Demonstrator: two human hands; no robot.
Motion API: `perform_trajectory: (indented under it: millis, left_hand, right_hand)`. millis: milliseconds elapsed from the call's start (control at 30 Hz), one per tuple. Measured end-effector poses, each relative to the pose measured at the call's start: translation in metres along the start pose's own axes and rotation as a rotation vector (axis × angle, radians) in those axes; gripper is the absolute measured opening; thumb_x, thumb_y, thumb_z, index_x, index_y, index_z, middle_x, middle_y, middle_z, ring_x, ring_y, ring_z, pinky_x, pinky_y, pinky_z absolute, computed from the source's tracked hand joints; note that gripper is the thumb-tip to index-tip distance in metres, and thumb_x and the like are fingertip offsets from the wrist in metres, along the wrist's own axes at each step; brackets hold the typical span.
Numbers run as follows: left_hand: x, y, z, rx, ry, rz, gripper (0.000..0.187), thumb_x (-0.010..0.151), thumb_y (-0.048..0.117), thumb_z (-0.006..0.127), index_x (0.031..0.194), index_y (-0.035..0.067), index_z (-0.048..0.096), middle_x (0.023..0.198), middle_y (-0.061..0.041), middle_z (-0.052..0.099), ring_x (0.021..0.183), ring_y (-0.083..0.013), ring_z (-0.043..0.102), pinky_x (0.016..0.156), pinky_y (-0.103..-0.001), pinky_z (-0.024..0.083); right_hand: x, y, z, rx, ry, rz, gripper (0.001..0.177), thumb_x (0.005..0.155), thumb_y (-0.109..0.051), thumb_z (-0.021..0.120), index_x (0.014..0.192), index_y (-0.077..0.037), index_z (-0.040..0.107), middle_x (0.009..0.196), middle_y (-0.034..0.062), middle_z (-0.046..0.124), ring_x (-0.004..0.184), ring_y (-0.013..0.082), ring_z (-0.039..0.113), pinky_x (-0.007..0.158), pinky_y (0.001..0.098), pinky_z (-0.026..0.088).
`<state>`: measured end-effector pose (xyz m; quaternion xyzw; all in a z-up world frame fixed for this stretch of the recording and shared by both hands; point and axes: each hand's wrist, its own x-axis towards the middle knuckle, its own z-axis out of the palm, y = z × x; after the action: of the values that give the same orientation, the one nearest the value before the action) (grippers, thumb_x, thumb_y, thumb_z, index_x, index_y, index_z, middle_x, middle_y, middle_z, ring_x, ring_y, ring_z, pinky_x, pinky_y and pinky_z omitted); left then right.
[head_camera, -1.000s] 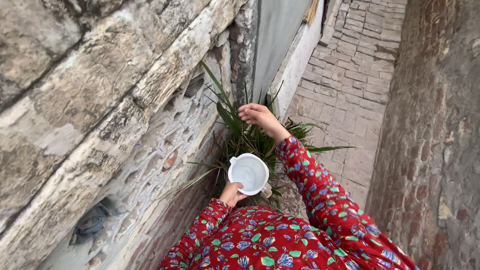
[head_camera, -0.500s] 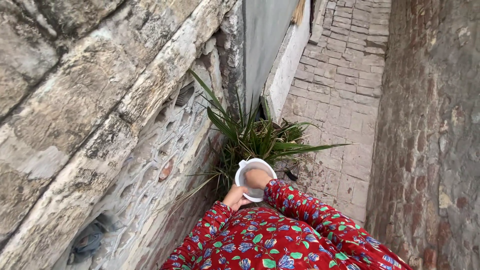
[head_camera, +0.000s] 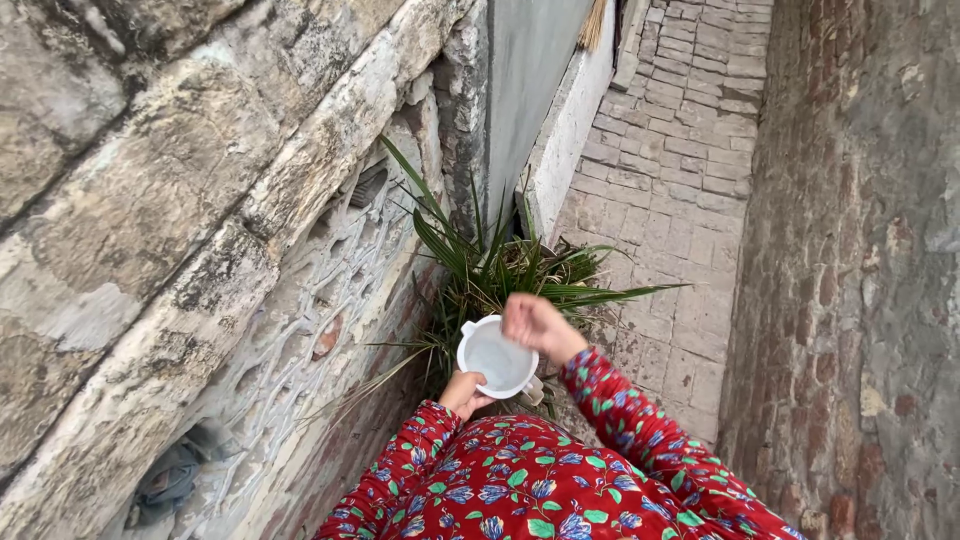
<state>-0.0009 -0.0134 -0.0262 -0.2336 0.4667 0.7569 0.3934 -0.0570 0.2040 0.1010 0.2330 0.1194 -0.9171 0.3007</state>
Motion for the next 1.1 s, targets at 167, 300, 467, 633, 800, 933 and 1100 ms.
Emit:
perform_trajectory:
  millis: [167, 300, 467, 633, 800, 933, 1100]
  left_hand:
    - [-0.015, -0.002, 0.0, 0.012, 0.008, 0.003, 0.068, 0.084, -0.005, 0.048, 0.149, 0.0, 0.028, 0.137, -0.026, 0.053, 0.117, -0.0408, 0.065, 0.092, -0.055, 0.062]
    - [-0.016, -0.011, -0.003, 0.018, -0.025, -0.009, 0.068, 0.086, -0.004, 0.049, 0.15, -0.005, 0.028, 0.137, -0.03, 0.054, 0.117, -0.0431, 0.067, 0.092, -0.053, 0.063]
    - [-0.025, -0.011, -0.001, 0.033, -0.012, -0.018, 0.072, 0.085, -0.005, 0.049, 0.151, 0.002, 0.024, 0.136, -0.028, 0.053, 0.116, -0.0422, 0.067, 0.089, -0.053, 0.064]
    - [-0.032, -0.006, 0.002, 0.057, 0.03, -0.009, 0.079, 0.083, -0.006, 0.05, 0.153, 0.017, 0.022, 0.137, -0.02, 0.051, 0.116, -0.0369, 0.065, 0.087, -0.052, 0.064]
    - [-0.035, -0.003, 0.003, 0.063, 0.041, 0.0, 0.082, 0.083, -0.007, 0.048, 0.154, 0.017, 0.016, 0.137, -0.024, 0.052, 0.115, -0.04, 0.068, 0.085, -0.052, 0.064]
    - [-0.015, -0.019, -0.014, 0.046, -0.011, 0.01, 0.077, 0.083, -0.005, 0.05, 0.153, 0.009, 0.023, 0.137, -0.025, 0.054, 0.113, -0.0388, 0.069, 0.085, -0.052, 0.066]
    - [-0.015, -0.018, -0.018, 0.018, -0.043, 0.014, 0.074, 0.086, -0.006, 0.051, 0.155, 0.002, 0.024, 0.139, -0.027, 0.052, 0.118, -0.0409, 0.068, 0.088, -0.053, 0.067]
  right_hand:
    - [-0.063, -0.071, 0.15, -0.373, -0.33, -0.606, 0.04, 0.112, -0.019, 0.046, 0.074, -0.01, 0.057, 0.065, 0.0017, 0.058, 0.056, 0.0112, 0.054, 0.054, 0.0255, 0.046]
    - [-0.066, -0.087, 0.221, -0.828, -0.183, -1.372, 0.034, 0.115, -0.024, 0.044, 0.085, -0.012, 0.054, 0.076, -0.0004, 0.053, 0.062, 0.0084, 0.047, 0.057, 0.0265, 0.038]
    - [0.07, -0.078, 0.123, -1.842, 0.13, -1.725, 0.032, 0.114, -0.028, 0.044, 0.11, -0.004, 0.065, 0.098, 0.0114, 0.066, 0.084, 0.0281, 0.066, 0.076, 0.0374, 0.053]
    - [0.098, -0.091, 0.141, -1.994, 0.268, -1.124, 0.039, 0.11, -0.037, 0.05, 0.105, -0.002, 0.067, 0.087, 0.0114, 0.068, 0.078, 0.0268, 0.068, 0.072, 0.0379, 0.053]
    - [0.027, -0.095, 0.245, -1.629, 0.147, -1.219, 0.042, 0.116, -0.036, 0.043, 0.091, -0.003, 0.055, 0.077, 0.004, 0.053, 0.067, 0.0142, 0.049, 0.061, 0.0309, 0.046]
    - [0.026, -0.066, 0.225, -1.527, 0.078, -1.567, 0.033, 0.115, -0.03, 0.043, 0.096, -0.005, 0.053, 0.077, 0.0038, 0.057, 0.067, 0.0126, 0.054, 0.061, 0.0279, 0.045]
    - [0.119, -0.083, 0.089, -2.157, 0.044, -1.106, 0.039, 0.08, 0.001, 0.065, 0.119, -0.001, 0.071, 0.11, 0.0182, 0.074, 0.097, 0.0296, 0.07, 0.086, 0.0382, 0.055]
